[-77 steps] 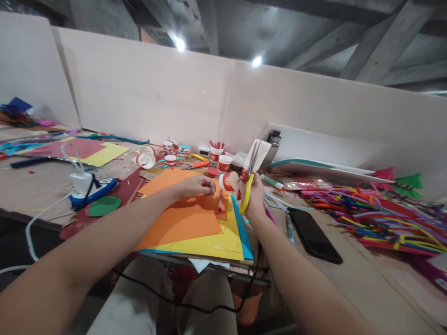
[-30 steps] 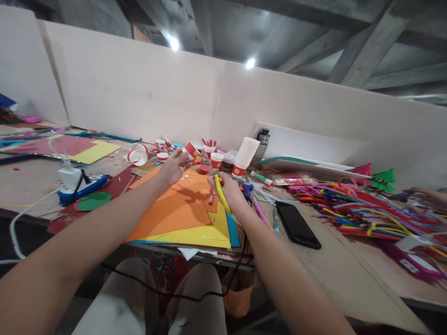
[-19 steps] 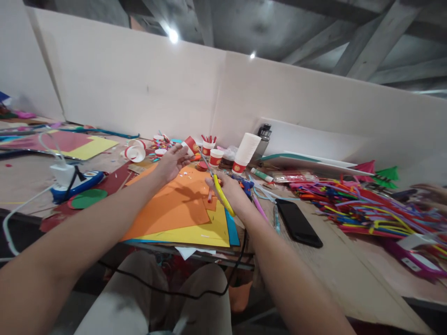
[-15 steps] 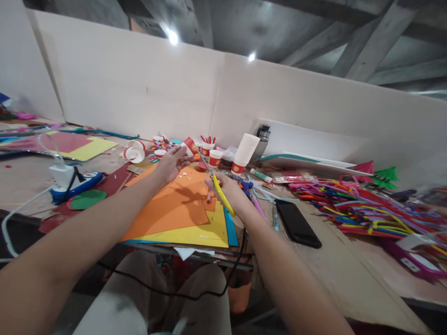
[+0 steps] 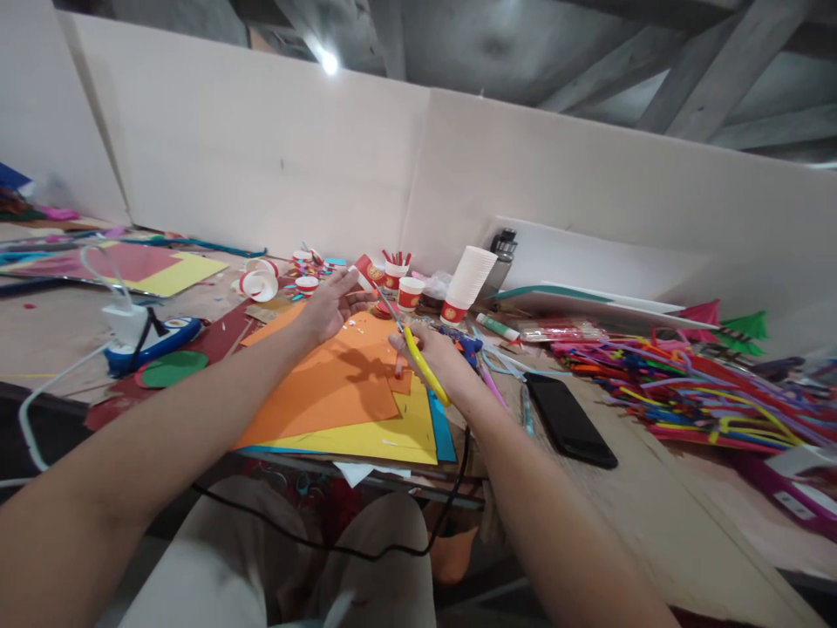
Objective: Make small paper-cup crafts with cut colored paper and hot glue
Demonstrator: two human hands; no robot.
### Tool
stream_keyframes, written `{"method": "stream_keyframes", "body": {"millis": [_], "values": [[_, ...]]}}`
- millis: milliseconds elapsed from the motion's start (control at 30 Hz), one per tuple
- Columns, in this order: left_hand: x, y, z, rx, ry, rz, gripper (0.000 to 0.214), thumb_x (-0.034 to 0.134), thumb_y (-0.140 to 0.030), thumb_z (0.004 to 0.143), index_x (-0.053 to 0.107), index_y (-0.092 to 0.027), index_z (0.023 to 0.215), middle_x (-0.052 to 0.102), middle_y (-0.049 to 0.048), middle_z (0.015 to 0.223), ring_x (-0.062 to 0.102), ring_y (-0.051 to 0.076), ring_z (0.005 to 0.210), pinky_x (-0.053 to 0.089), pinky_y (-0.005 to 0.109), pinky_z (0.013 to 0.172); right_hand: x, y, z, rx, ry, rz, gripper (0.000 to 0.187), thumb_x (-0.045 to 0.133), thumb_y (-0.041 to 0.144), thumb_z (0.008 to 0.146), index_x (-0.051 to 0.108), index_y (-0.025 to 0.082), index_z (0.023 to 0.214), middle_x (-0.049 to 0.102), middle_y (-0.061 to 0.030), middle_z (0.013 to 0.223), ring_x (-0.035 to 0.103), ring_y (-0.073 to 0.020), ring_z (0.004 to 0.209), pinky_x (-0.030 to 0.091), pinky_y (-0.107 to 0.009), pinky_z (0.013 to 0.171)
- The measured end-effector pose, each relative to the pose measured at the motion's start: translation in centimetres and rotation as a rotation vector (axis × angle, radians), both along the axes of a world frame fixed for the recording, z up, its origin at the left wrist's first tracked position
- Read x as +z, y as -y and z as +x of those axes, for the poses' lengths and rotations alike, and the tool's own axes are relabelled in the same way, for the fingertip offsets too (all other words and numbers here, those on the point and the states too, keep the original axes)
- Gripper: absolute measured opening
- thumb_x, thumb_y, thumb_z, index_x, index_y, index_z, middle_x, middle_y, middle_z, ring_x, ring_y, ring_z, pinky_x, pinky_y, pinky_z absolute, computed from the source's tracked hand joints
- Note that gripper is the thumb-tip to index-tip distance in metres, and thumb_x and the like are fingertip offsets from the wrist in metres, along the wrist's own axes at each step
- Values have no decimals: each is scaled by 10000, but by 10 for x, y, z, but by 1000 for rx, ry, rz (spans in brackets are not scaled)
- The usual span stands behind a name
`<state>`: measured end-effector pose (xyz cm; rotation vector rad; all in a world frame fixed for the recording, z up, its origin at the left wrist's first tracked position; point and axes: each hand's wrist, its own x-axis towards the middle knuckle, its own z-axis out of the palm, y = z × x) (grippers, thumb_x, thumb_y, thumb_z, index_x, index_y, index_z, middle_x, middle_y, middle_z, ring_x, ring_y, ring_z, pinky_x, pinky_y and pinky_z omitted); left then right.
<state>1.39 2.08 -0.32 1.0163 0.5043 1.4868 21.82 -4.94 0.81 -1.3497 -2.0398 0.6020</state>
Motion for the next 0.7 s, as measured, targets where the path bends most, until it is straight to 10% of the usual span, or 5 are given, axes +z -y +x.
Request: {"method": "stream_keyframes", "body": {"millis": [700], "values": [[3,3,0,-4,13,-19,314,788,-336,723,537,-162,799,677,-10,719,718,150,731,507,200,595,-4,-2,0,29,57,-14,448,511,613,882,619,181,928,684,-24,675,620,-125,536,389,-202,482]]}}
